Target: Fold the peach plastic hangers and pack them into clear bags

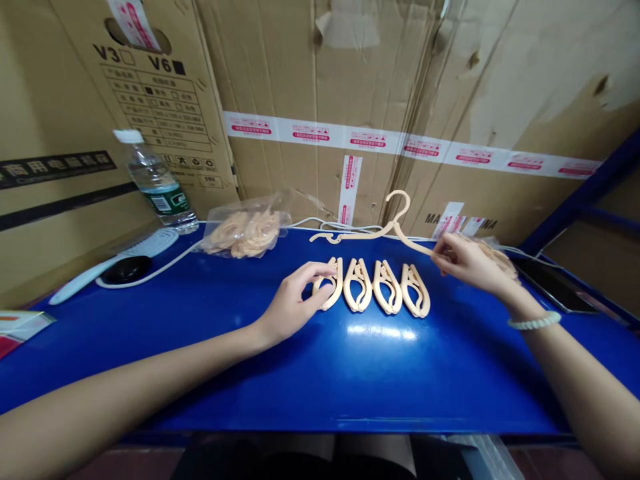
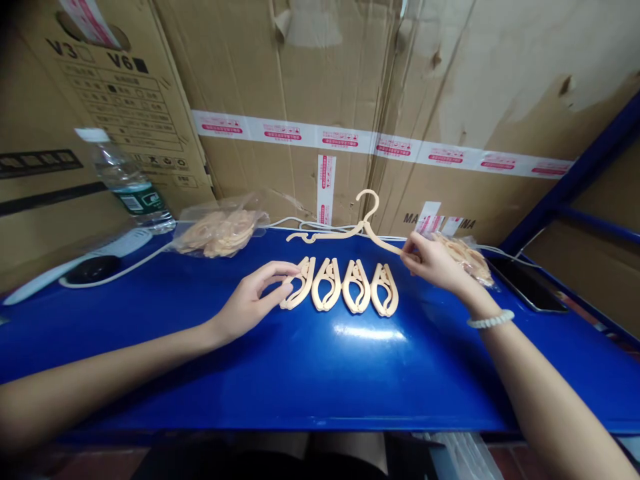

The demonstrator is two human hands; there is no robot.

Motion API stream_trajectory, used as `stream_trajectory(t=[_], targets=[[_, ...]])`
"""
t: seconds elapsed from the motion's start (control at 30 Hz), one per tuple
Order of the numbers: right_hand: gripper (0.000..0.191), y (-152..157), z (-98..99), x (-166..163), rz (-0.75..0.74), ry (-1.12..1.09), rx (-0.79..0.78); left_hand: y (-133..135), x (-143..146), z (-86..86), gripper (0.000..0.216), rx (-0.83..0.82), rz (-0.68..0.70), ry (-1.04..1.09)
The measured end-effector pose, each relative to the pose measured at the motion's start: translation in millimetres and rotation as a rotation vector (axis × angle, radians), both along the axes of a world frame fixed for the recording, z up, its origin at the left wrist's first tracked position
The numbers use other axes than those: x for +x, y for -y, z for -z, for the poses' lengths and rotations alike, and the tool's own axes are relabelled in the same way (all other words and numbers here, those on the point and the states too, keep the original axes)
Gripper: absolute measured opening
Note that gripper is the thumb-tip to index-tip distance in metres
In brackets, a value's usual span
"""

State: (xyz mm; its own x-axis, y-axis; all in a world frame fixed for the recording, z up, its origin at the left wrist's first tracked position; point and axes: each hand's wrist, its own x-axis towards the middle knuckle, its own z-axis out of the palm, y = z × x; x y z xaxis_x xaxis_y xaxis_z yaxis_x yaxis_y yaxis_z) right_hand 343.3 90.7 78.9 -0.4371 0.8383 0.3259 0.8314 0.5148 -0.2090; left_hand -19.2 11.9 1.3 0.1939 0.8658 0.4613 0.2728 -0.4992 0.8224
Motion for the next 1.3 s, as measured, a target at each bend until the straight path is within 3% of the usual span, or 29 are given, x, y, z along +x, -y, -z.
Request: stream_trajectory(t=[0.13,0.33,0.5,0.67,0.87,0.97,1.13,1.3], targets=[[0.023,11,6.4,6,-0.050,-0.195,0.004,-12,-4,1.5,0.032,-0.183,-0.088,0.145],[0.034,25,-2.7,0,-0.100,-0.301,-0.058,-22,-8,3.8,0.056,-0.304,-0.212,0.310],[0.028,33,-4.3,-7,-0.136,-0.167,-0.025,-18,-3,6.6,0.059,-0.236,-0.186,0.286],[0.028,33,3.3,-13,-0.199,-0.153,-0.123,-10,1,9.9,0.073,-0.134,-0.069,0.213],[0.031,38,9.0,-23,-0.257,-0.132,-0.193,-3,-1,10.5,0.052,-0.015,-0.004,-0.053],[0.031,39,10.5,-26,-0.295,-0.070,-0.126,-2,-1,8.6,0.041,-0.013,-0.013,-0.065],[0.033,37,12.1,-26,-0.342,0.093,0.082,-3,2,5.0,0.040,-0.090,-0.042,-0.007],[0.035,37,14.4,-23,-0.229,0.337,0.352,-3,2,4.2,0.039,-0.095,-0.045,-0.024]])
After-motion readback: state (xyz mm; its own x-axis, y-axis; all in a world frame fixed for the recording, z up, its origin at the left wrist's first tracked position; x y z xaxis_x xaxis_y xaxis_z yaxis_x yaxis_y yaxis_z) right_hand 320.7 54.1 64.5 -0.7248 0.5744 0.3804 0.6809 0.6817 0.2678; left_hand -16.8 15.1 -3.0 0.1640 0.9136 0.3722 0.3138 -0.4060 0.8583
